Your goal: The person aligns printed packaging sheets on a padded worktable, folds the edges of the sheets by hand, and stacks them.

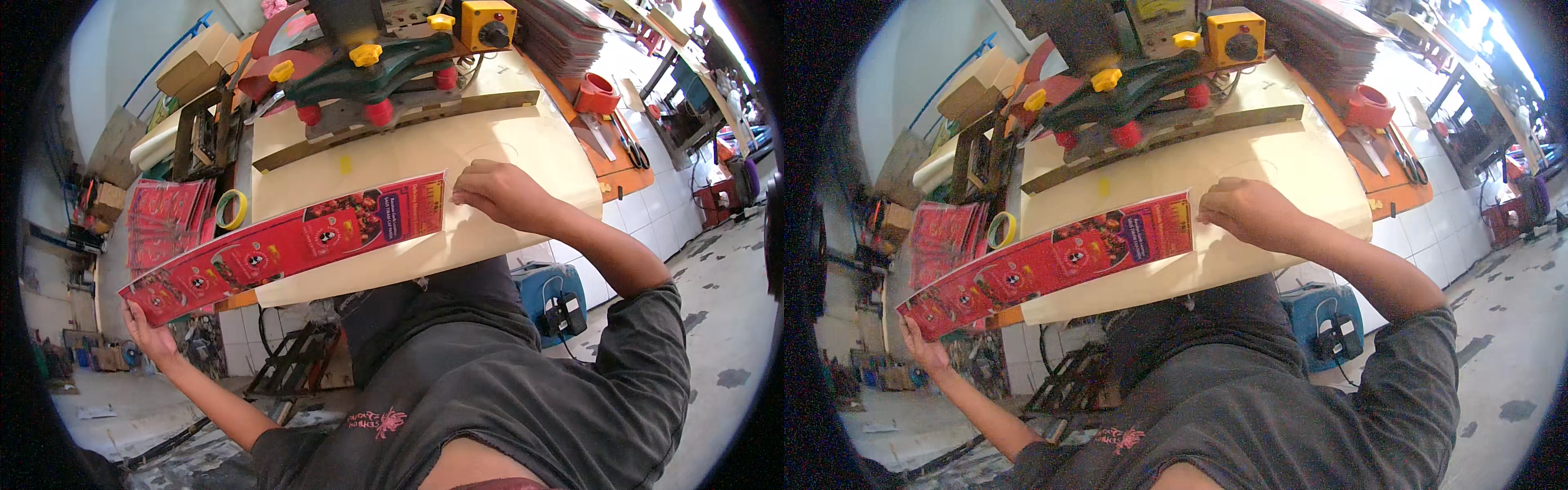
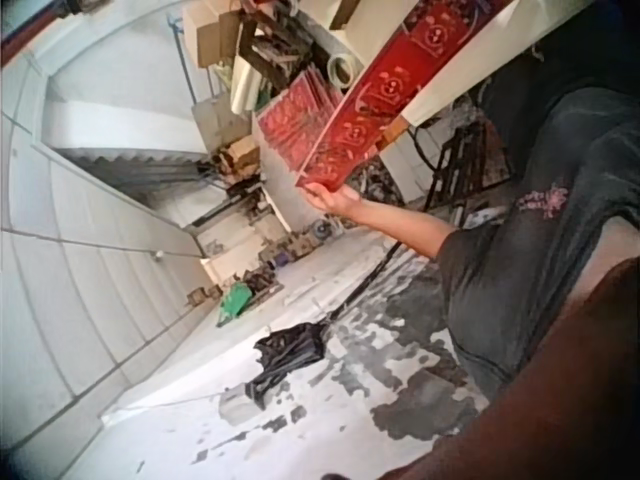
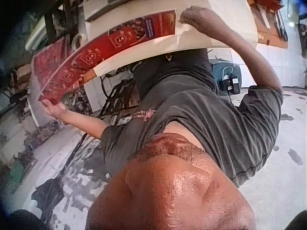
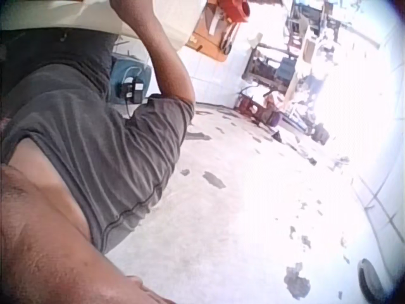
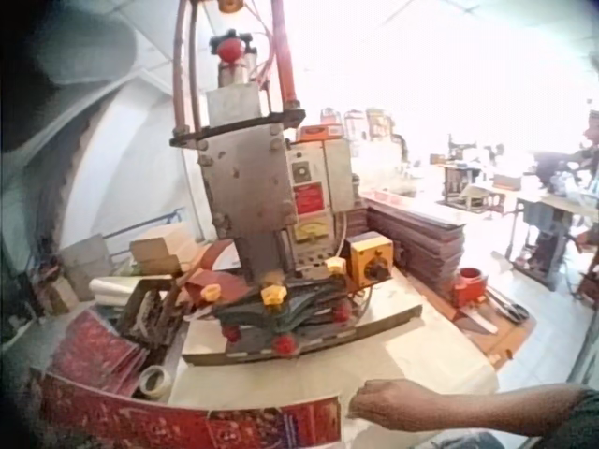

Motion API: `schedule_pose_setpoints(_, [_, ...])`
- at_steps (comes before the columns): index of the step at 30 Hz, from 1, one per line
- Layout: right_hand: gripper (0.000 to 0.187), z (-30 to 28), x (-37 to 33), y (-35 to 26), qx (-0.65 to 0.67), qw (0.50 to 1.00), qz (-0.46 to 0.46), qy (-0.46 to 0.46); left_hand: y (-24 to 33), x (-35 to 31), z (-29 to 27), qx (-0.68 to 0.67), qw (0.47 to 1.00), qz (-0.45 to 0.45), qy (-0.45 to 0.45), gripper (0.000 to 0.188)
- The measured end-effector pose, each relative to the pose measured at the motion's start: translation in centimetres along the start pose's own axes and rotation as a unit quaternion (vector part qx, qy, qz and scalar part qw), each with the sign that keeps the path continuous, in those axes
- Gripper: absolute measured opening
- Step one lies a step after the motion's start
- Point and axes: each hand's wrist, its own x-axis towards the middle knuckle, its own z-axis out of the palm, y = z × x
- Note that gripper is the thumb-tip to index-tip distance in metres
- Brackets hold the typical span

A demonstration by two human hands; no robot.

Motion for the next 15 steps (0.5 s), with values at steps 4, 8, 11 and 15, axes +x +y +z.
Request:
schedule_pose_setpoints(4, [0.016, -1.0, -0.1, 4.9, -0.133, 0.986, -0.083, 0.052, -0.1, -0.9, -0.9, -0.003, 1.0, 0.001, 0.006, 0.046])
schedule_pose_setpoints(8, [0.01, -7.0, -2.9, 12.1, -0.19, 0.961, 0.132, 0.149, -0.5, -1.2, -0.7, 0.008, 0.999, -0.013, 0.047, 0.045])
schedule_pose_setpoints(11, [0.01, -9.0, -3.8, 7.8, -0.067, 0.971, 0.19, 0.131, -2.2, -2.0, -2.1, 0.009, 0.998, -0.058, 0.014, 0.042])
schedule_pose_setpoints(15, [0.014, -8.4, -3.7, 0.4, 0.127, 0.979, 0.152, 0.045, -3.3, -3.2, 0.5, 0.036, 0.995, -0.085, 0.039, 0.035])
